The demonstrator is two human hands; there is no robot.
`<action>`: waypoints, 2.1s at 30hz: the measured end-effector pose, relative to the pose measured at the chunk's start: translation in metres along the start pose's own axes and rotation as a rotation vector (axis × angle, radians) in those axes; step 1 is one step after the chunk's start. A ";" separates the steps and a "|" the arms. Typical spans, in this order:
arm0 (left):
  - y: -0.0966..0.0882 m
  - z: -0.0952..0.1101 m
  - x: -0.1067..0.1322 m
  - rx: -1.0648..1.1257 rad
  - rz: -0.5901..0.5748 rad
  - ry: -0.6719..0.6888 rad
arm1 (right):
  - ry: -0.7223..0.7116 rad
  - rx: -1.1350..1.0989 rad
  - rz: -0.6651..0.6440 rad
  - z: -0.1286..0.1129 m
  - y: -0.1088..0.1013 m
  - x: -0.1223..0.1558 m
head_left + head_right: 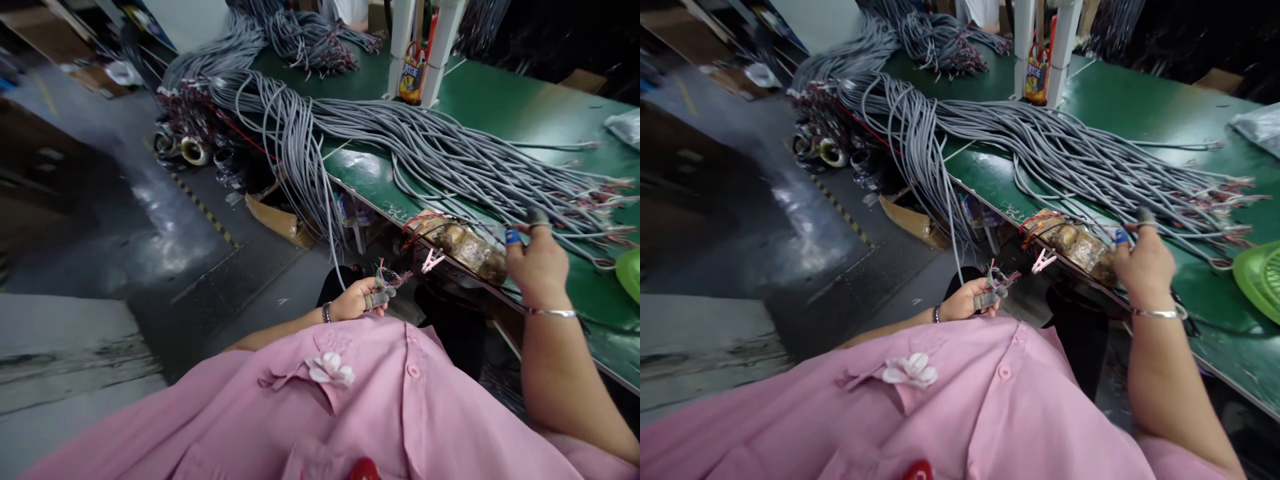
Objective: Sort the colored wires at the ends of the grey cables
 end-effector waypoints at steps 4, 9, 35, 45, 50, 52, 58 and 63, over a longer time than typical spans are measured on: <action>-0.002 -0.001 -0.001 0.032 0.021 0.009 | 0.010 -0.211 0.277 -0.001 -0.016 0.019; -0.003 0.002 -0.006 0.079 0.060 -0.006 | -0.452 -0.774 -0.077 -0.054 0.025 0.108; 0.002 -0.009 -0.020 0.303 0.289 0.114 | -0.049 -1.743 -0.626 -0.121 0.101 0.129; -0.004 -0.010 -0.023 0.633 0.176 0.245 | -0.027 -2.029 -0.905 -0.127 0.102 0.130; -0.005 -0.006 -0.022 0.712 0.145 0.188 | -0.010 -2.163 -1.051 -0.130 0.099 0.128; -0.004 -0.005 -0.023 0.711 0.125 0.161 | 0.041 -2.221 -1.108 -0.131 0.101 0.128; -0.004 -0.005 -0.027 0.629 0.145 0.165 | 0.131 -2.334 -1.132 -0.130 0.111 0.128; -0.006 -0.005 -0.026 0.735 -0.040 0.084 | 0.060 -2.325 -1.144 -0.130 0.112 0.133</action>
Point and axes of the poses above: each hand's wrist, its own x-axis away from the middle knuckle, its own y-axis out of the palm, z = x × y, the point moved 2 cm from there along -x, towards the middle knuckle, and after that the axes turned 15 degrees about -z, right-handed, at the moved point
